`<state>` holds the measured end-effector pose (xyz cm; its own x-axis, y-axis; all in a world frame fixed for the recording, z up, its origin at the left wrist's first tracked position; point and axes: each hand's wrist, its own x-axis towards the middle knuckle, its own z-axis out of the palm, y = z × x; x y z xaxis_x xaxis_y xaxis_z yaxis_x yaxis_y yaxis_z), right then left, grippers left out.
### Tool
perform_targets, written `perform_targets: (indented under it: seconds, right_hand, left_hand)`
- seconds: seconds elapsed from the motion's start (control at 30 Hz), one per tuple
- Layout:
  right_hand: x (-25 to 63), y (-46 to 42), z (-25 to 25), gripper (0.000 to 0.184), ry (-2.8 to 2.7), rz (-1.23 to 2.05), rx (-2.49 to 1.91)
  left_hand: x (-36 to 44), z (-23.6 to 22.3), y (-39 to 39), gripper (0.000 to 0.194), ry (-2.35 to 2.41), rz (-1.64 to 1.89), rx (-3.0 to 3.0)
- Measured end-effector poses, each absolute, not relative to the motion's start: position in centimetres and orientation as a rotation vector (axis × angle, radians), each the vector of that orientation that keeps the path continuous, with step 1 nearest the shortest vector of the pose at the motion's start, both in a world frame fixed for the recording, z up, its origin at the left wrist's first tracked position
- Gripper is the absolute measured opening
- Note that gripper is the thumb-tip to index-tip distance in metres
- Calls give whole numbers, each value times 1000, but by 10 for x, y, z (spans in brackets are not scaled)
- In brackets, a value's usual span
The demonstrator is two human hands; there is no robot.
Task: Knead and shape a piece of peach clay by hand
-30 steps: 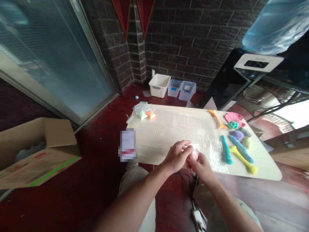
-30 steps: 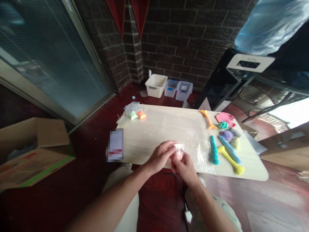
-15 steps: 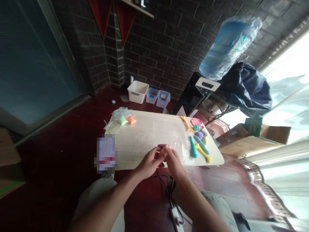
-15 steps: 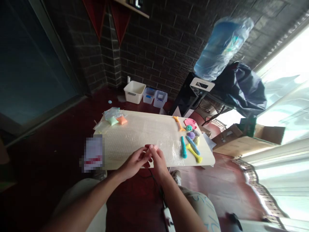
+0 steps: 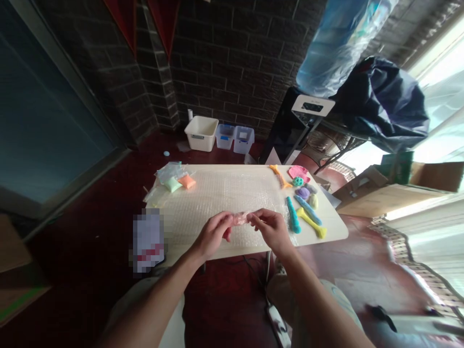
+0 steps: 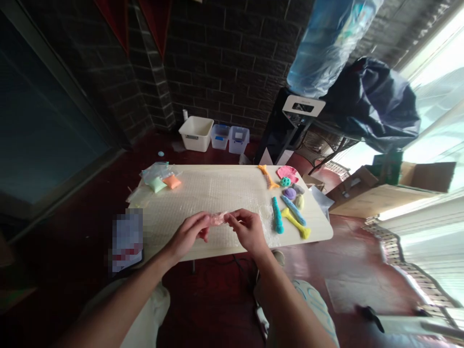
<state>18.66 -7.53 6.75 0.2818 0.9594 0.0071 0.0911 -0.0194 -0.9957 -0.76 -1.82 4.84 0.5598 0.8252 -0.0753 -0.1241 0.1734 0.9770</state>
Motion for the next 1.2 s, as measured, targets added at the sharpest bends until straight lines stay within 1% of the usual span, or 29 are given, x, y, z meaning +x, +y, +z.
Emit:
perform_targets:
  seconds: [0.17, 0.27, 0.33, 0.4, 0.47, 0.57, 0.7, 0.8, 0.97, 1.07, 1.1, 1.2]
  right_hand:
    - [189, -83, 67, 47, -1092, 991, -1450]
    - [188, -88, 66, 51, -1158, 1042, -1465]
    - [186, -91, 67, 53, -1219, 1011, -1474]
    - [184, -95, 69, 54, -1271, 890, -1483]
    - [181, -98, 72, 51, -1311, 712, -1482]
    - [178, -101, 74, 39, -1376, 485, -1449]
    - [174, -102, 71, 29, -1413, 321, -1425]
    - [171, -101, 67, 29, -1368, 242, -1471]
    - [172, -97, 65, 26, -1366, 351, -1481]
    - [176, -96, 67, 40, -1511, 391, -1468]
    - [177, -96, 68, 42, -1571, 388, -1473]
    - [177, -97, 67, 37, -1647, 413, -1497]
  left_hand:
    - [2, 49, -21, 41, 765, 839, 1244]
    - [3, 49, -24, 39, 770, 860, 1289]
    - [3, 49, -25, 36, 785, 859, 1285]
    - [3, 49, -26, 36, 815, 843, 1224]
    - [4, 47, -26, 38, 815, 793, 1094]
    - [7, 46, -24, 42, 728, 689, 864]
    - [10, 50, -23, 44, 672, 685, 713]
    - [12, 51, -22, 45, 729, 742, 719]
    - [11, 44, -16, 41, 810, 858, 788]
    - [8, 41, -13, 37, 860, 930, 979]
    - [6, 42, -13, 37, 868, 943, 1080]
    - [3, 46, -15, 33, 815, 938, 1287]
